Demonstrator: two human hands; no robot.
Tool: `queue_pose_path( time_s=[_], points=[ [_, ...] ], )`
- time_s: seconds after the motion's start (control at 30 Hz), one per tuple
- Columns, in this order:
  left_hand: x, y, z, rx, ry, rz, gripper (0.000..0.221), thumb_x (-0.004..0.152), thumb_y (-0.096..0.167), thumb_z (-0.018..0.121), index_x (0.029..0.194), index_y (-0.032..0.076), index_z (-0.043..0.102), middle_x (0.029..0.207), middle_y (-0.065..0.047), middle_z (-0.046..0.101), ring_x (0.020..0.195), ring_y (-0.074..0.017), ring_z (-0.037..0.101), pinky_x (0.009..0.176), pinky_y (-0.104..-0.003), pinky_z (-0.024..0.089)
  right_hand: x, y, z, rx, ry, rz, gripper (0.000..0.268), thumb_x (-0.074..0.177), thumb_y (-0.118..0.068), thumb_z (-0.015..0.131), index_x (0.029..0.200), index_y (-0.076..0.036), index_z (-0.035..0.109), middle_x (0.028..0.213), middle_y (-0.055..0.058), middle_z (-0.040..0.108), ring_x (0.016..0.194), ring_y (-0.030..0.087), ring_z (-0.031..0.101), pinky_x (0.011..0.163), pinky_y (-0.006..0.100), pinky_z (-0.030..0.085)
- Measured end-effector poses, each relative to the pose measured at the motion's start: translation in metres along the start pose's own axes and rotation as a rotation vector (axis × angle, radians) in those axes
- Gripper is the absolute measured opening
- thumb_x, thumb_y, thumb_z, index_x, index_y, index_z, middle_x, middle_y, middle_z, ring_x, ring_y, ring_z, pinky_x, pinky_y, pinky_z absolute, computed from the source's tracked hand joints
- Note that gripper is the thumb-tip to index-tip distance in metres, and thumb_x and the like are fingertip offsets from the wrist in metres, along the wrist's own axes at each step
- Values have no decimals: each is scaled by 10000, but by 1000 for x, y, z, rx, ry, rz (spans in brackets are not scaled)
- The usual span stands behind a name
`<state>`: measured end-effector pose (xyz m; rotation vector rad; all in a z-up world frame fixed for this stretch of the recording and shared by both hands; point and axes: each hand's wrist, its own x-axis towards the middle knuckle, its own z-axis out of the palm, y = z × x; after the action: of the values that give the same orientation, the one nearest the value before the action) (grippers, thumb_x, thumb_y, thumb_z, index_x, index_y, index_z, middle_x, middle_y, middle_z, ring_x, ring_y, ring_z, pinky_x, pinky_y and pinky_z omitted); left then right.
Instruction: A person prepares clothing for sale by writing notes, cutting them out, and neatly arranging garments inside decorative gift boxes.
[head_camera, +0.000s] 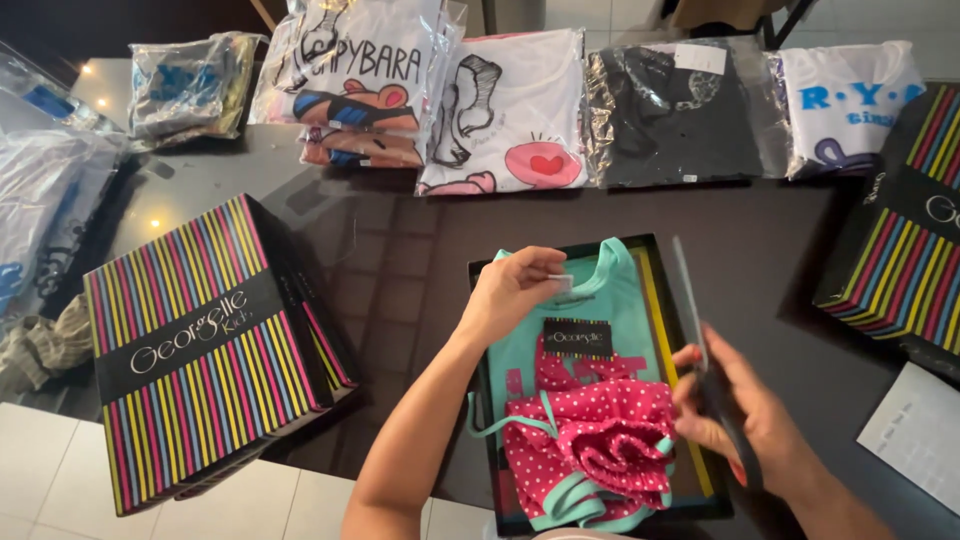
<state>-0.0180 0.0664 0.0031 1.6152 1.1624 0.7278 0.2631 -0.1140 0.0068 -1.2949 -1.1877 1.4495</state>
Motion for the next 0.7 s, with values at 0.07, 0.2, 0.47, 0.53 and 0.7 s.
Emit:
queue_pose_path(
  time_s=[0.07, 0.2, 0.47, 0.53, 0.7],
  points=[
    [1, -5, 2, 3, -18, 14, 350, 845, 249, 786, 1185, 185, 736, 1110, 38, 786, 1004, -92, 754, 875, -237, 576, 10, -15, 9, 92, 68, 24, 1082, 747, 40, 717, 1679, -88, 182, 1275, 167, 508, 1004, 243, 674, 1024, 385, 555],
    [-5, -5, 0, 136, -48, 181, 108, 877, 120, 756, 977, 83, 739, 1253, -31, 686, 926, -145, 751, 880, -276, 615, 23, -27, 19, -83, 135, 66, 1071, 756, 30, 734, 1683, -125, 219, 1242, 82, 554, 946, 206, 668, 970, 338, 546],
    [-16, 3, -8, 356, -303, 295, 185, 852, 9, 648, 1017, 88, 622, 1046, -69, 679, 924, -248, 694, 791, -374, 524, 22, -26, -5, -584, -70, 224, 1142, 761, -132, 841, 1694, -293, 203, 1205, -42, 540, 884, 138, 534, 907, 255, 461],
    [-19, 10, -8, 342, -307, 247, 96, 901, 99, 634, 986, 75, 596, 1012, -80, 680, 904, -233, 693, 799, -364, 540, 17, -22, -15, -693, -110, 133, 1155, 756, -170, 865, 1689, -270, 192, 1186, 16, 570, 1188, 106, 568, 1126, 257, 328],
    [-15, 0, -4, 308, -293, 272, 110, 947, 120, 680, 970, 62, 590, 1000, -84, 645, 817, -233, 687, 762, -358, 542, 8, -29, -20, -723, -133, 326, 1222, 721, -251, 908, 1677, -347, 153, 1390, -52, 517, 1356, 112, 546, 1175, 301, 349]
  ],
)
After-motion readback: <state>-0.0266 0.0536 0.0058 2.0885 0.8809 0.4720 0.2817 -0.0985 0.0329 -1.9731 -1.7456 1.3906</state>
